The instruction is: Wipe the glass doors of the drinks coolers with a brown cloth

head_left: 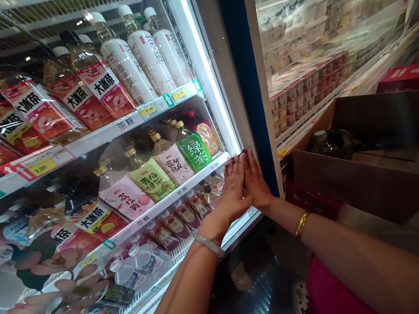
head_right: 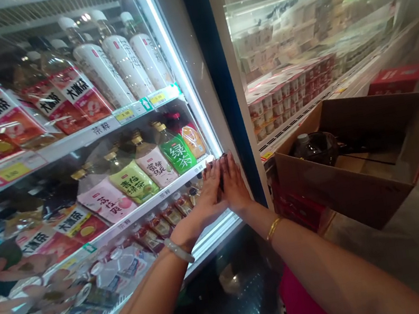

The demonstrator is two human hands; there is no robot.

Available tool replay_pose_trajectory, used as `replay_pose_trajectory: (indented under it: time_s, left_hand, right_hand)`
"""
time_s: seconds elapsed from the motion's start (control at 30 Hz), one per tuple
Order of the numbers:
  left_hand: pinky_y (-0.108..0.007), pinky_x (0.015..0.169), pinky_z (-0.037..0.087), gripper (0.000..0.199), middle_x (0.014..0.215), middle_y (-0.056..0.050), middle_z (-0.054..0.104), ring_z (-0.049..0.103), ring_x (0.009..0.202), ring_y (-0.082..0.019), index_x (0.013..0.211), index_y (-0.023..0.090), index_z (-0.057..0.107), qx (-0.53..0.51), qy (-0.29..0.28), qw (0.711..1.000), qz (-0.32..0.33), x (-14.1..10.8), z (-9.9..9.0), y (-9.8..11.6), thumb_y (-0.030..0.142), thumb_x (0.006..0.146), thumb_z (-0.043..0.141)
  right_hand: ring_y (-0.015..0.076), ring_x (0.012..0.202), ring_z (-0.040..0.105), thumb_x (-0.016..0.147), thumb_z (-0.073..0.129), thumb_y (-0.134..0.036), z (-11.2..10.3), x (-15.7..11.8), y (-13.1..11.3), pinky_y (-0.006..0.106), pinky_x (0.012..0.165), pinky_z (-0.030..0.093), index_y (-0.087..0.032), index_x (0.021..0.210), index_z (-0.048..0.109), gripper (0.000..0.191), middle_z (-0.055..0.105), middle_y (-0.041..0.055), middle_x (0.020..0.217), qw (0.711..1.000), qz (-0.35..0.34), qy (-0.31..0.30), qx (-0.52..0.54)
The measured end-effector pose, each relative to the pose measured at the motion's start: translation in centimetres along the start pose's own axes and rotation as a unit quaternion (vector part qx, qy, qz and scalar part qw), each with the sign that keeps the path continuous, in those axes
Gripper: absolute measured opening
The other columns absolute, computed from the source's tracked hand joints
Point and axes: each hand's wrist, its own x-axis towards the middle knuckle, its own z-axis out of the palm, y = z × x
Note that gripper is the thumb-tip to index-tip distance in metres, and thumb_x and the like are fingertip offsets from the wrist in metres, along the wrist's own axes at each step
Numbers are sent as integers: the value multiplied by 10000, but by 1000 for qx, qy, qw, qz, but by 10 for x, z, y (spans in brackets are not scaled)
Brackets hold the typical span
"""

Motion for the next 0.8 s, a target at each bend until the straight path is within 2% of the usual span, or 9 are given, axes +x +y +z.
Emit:
replay_pose_trajectory:
  time_s: [0.07,0.13,0.23,0.3,0.43,0.5,0.57,0.67,0.8]
  left_hand:
    - [-535,1328,66,987,1743,-70,24,-60,1612,-251,1669,241,-19,13,30,999,-2,-7,-8,5,148,855,532]
    - [-546,1326,55,875,1744,-62,75,-47,1615,-240,1670,255,0,54,81,995,-14,-15,-16,10,172,944,481]
    - [-569,1316,22,821,1745,-76,32,-86,1608,-253,1665,258,-41,125,155,979,-50,-24,-24,11,266,1021,468]
    - [-573,1311,0,815,1740,-93,-23,-117,1602,-264,1662,241,-66,158,182,968,-69,-26,-25,9,330,1042,456]
    - [-582,1303,-21,804,1734,-114,-34,-136,1596,-276,1661,198,-50,203,202,954,-89,-22,-16,2,412,1052,428]
    - [-582,1299,-42,812,1732,-121,2,-117,1599,-274,1661,186,-19,222,196,951,-90,-18,-7,-1,446,1044,439]
    - [-587,1282,-98,807,1728,-121,35,-104,1600,-270,1661,184,24,234,180,951,-90,-13,2,-3,471,1037,446]
    - [-607,1222,-212,768,1724,-110,59,-104,1597,-275,1659,193,83,236,169,952,-98,-5,10,-3,468,1036,439]
    - [-592,1197,-264,773,1722,-106,68,-111,1598,-271,1660,186,83,236,198,947,-90,2,11,2,458,1032,443]
  right_hand:
    - [294,1619,50,1017,462,-319,5,3,-8,586,1285,278,-266,1643,-119,856,-97,111,1738,1000,6,25,-16]
    - [277,1619,74,1008,445,-250,6,10,-13,553,1291,292,-266,1656,-58,820,-22,103,1745,999,-2,45,-27]
    - [252,1619,98,965,453,-163,-5,27,-13,526,1312,258,-274,1663,88,796,97,77,1742,997,-34,57,-36]
    - [245,1618,106,938,450,-132,-15,40,-3,529,1319,235,-269,1654,171,780,156,67,1733,996,-48,69,-42]
    - [234,1612,143,912,391,-98,-23,51,20,549,1314,224,-257,1642,219,767,177,60,1729,989,24,133,-60]
    - [255,1615,122,938,403,-145,-16,44,21,574,1305,227,-238,1655,150,765,104,85,1740,986,56,140,-65]
    - [295,1621,46,975,458,-252,-5,34,13,618,1292,216,-213,1662,52,799,15,118,1743,987,57,135,-67]
    - [295,1621,-17,1003,492,-353,3,27,-6,621,1291,220,-260,1657,-45,851,-29,96,1745,990,12,121,-69]
    - [226,1619,88,1044,416,-308,-10,45,-10,524,1304,277,-380,1648,-12,743,95,13,1746,987,-125,83,-65]
